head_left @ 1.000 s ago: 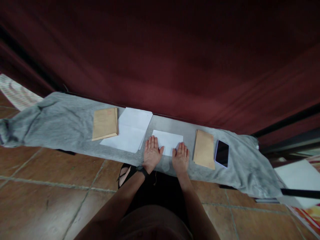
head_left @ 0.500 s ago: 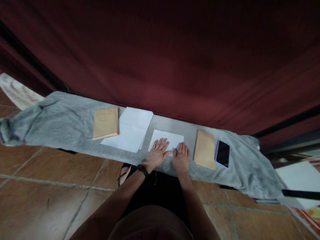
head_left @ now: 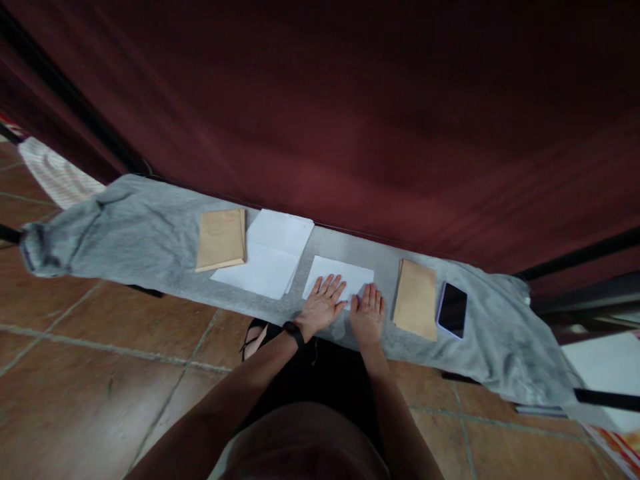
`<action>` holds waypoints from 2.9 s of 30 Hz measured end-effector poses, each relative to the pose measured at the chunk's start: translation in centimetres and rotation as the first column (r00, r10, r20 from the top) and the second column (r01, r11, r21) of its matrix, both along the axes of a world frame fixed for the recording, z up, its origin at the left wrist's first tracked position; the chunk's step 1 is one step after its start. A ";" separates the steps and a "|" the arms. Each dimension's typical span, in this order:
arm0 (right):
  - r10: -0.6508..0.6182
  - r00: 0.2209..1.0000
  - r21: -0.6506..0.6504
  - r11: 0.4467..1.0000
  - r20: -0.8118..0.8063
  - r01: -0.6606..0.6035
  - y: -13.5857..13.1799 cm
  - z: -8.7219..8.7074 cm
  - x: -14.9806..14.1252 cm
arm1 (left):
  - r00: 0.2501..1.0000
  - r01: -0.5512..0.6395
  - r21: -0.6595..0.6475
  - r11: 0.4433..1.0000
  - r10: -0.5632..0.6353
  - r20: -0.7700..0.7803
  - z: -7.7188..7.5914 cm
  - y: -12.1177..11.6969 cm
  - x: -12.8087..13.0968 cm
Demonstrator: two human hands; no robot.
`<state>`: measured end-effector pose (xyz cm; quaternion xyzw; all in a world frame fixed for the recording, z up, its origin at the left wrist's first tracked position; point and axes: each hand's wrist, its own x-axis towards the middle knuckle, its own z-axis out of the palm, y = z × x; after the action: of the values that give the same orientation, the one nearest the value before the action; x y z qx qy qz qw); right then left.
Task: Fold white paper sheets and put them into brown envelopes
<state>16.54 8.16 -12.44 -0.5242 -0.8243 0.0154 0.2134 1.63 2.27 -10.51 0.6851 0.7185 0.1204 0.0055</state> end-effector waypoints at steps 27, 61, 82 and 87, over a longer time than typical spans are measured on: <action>0.259 0.965 -0.175 0.952 0.025 -0.251 1.3 1.0 -3.2 | 0.997 0.064 -0.025 0.998 -0.065 -0.047 -0.5 0.3 0.0; 0.113 0.990 -0.230 0.969 0.080 -0.092 4.2 1.5 -5.0 | 0.991 -0.129 -0.049 0.990 0.130 0.011 0.0 4.9 -2.1; -0.026 0.999 -0.007 1.000 -0.043 0.026 4.0 -0.8 -3.4 | 0.954 -0.298 -0.051 0.953 0.299 0.001 -0.5 4.5 -3.0; -0.038 0.998 0.015 0.999 -0.049 0.039 3.9 -1.0 -2.5 | 0.944 -0.331 -0.022 0.943 0.331 0.001 -0.5 4.1 -3.1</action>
<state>13.99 12.06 -13.42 -0.5379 -0.8086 0.0174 0.2378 -1.50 6.33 -10.96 0.5542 0.8246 0.1136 -0.0056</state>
